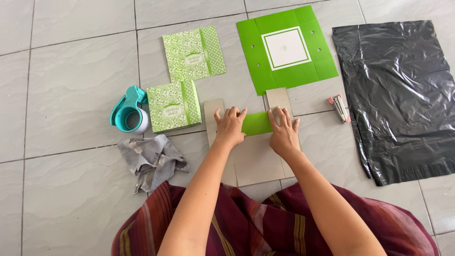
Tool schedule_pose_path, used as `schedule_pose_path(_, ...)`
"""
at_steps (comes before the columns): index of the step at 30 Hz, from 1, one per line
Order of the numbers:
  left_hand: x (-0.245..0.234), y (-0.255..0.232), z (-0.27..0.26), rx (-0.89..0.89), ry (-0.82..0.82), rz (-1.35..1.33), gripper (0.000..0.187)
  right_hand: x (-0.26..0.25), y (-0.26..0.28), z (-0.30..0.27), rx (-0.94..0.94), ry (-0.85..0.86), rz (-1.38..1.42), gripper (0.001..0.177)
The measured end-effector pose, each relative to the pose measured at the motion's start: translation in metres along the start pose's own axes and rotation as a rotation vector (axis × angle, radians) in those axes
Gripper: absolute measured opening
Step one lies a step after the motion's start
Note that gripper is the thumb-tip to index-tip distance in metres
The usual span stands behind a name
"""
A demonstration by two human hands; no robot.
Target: The person folds a flat cardboard piece into a box shape, aligns the green side flaps, and secures the corners with a stapler. The person then lifts and inspects the assembled box.
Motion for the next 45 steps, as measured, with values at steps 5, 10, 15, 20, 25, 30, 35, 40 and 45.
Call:
schedule_pose_path(5,-0.007,-0.010,-0.003,0.011,0.094,0.040,0.096,-0.009,-0.012,0.002,0.086,0.047,0.076,0.073)
schedule_pose_path(10,-0.009,-0.012,-0.009,0.107,0.004,0.034,0.087,-0.005,-0.041,0.016,0.087,0.088,0.147,0.086)
schedule_pose_path(15,-0.021,0.010,0.012,0.093,0.179,-0.240,0.057,-0.006,-0.070,0.026,-0.104,0.034,0.227,0.094)
schedule_pose_path(20,-0.033,0.020,0.022,-0.046,-0.201,-0.043,0.039,-0.008,-0.060,0.019,0.062,0.153,0.150,0.110)
schedule_pose_path(25,-0.005,0.008,0.027,-0.056,-0.404,0.166,0.048,-0.028,-0.044,0.014,0.069,0.112,0.175,0.117)
schedule_pose_path(30,0.022,-0.026,0.007,0.073,-0.393,0.081,0.084,-0.032,-0.040,0.019,0.148,0.104,0.201,0.125)
schedule_pose_path(35,0.025,-0.033,0.009,0.007,0.027,-0.018,0.112,-0.031,-0.050,0.039,0.125,0.077,0.150,0.129)
schedule_pose_path(40,0.018,-0.037,0.011,-0.036,0.058,0.030,0.115,-0.048,-0.062,0.070,0.092,0.202,0.022,0.138)
schedule_pose_path(45,0.016,-0.038,0.009,-0.043,0.033,0.042,0.114,-0.070,-0.045,0.083,-0.047,0.232,-0.249,0.150)
Point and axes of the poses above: each hand's wrist, its own z-axis towards the middle knuckle, its own x-axis out of the palm, y = z × x, the point moved 4 cm from there along z, towards the middle knuckle, and after that the axes turned 13 degrees about y, right-handed, at the moved point
